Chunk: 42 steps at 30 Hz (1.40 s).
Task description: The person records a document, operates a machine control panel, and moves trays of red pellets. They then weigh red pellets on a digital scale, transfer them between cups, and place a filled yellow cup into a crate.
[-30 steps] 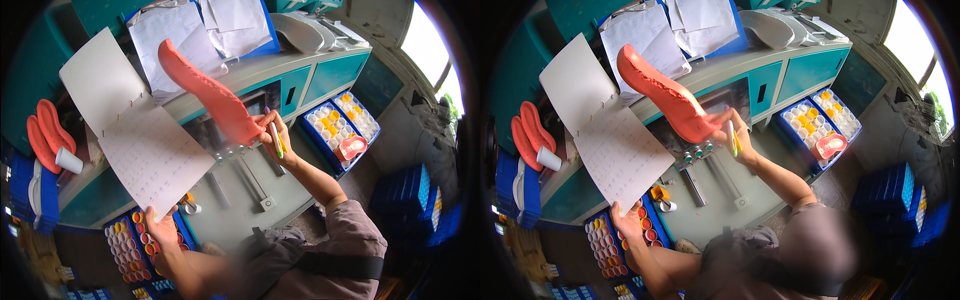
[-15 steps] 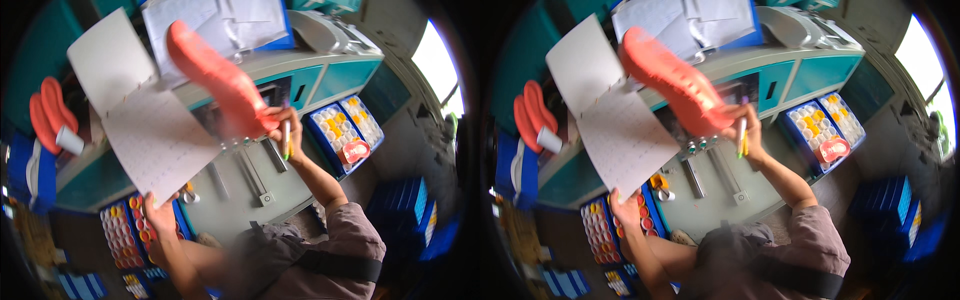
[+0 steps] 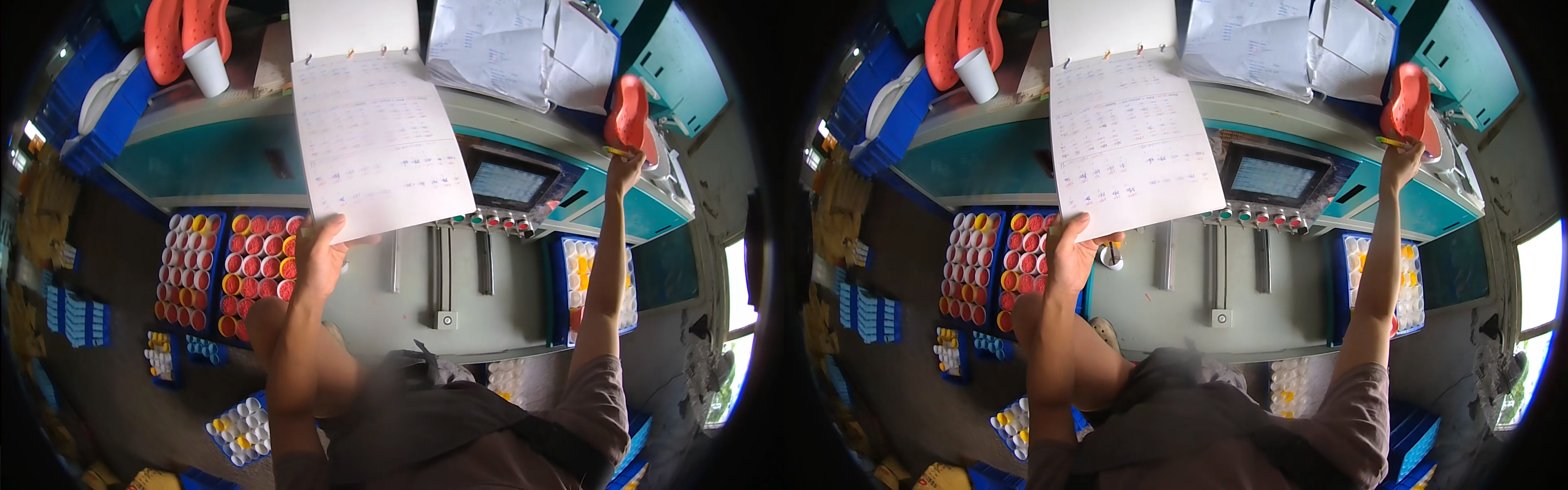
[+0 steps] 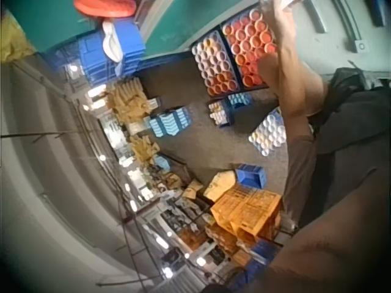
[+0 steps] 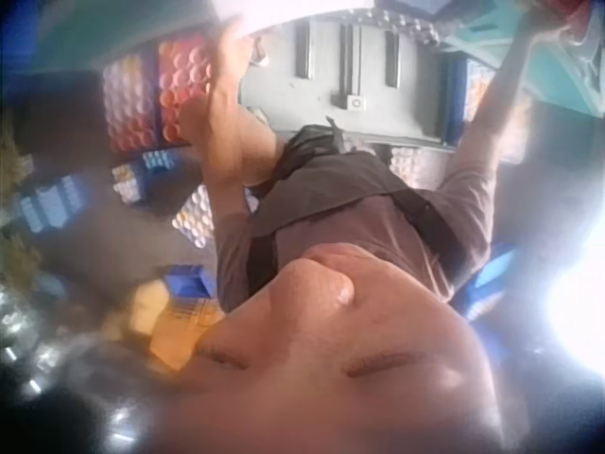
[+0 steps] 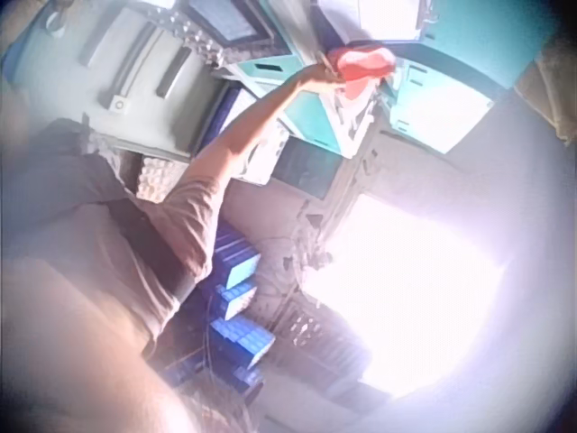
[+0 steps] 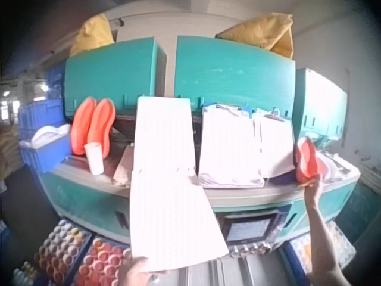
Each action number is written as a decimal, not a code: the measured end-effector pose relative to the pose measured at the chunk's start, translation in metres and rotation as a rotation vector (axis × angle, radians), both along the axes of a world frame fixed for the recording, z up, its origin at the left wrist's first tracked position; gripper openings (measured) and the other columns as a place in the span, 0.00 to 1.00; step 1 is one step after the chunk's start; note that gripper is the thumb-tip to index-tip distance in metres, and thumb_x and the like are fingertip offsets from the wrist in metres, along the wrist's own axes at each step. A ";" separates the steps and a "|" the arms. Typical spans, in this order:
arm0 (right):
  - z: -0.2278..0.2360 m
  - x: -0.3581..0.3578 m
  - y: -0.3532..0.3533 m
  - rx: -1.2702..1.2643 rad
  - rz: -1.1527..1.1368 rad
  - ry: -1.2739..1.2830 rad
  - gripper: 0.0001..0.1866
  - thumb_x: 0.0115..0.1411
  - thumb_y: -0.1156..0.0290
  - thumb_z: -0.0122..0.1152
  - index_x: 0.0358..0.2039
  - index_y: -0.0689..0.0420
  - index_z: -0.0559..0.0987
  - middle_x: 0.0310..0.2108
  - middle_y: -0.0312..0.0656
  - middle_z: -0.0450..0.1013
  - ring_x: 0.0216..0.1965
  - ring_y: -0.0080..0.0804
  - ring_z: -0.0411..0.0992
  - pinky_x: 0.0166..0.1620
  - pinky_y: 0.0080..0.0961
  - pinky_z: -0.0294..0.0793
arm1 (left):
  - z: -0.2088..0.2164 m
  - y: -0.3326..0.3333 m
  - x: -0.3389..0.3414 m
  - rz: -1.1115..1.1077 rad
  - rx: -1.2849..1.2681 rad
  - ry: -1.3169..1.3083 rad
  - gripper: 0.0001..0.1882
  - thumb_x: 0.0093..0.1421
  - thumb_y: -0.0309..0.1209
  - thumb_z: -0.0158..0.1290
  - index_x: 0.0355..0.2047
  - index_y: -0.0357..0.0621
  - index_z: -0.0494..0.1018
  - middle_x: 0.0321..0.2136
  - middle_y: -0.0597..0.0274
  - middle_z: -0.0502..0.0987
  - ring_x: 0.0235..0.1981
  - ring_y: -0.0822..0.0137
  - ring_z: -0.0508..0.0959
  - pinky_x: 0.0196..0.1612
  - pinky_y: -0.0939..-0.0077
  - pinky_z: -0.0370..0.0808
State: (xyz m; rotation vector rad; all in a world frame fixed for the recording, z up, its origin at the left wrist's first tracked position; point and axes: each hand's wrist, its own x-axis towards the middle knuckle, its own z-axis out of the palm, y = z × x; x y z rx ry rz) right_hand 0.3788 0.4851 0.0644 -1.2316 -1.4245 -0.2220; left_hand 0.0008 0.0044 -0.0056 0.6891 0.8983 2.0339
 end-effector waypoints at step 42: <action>0.019 -0.273 -0.332 0.000 1.618 -0.645 0.13 0.49 0.81 0.72 0.37 0.60 0.81 0.32 0.44 0.77 0.30 0.39 0.78 0.31 0.29 0.78 | -0.008 0.008 0.005 -0.121 0.098 0.024 0.15 0.73 0.24 0.42 0.55 0.27 0.69 0.50 0.49 0.77 0.51 0.56 0.80 0.54 0.55 0.84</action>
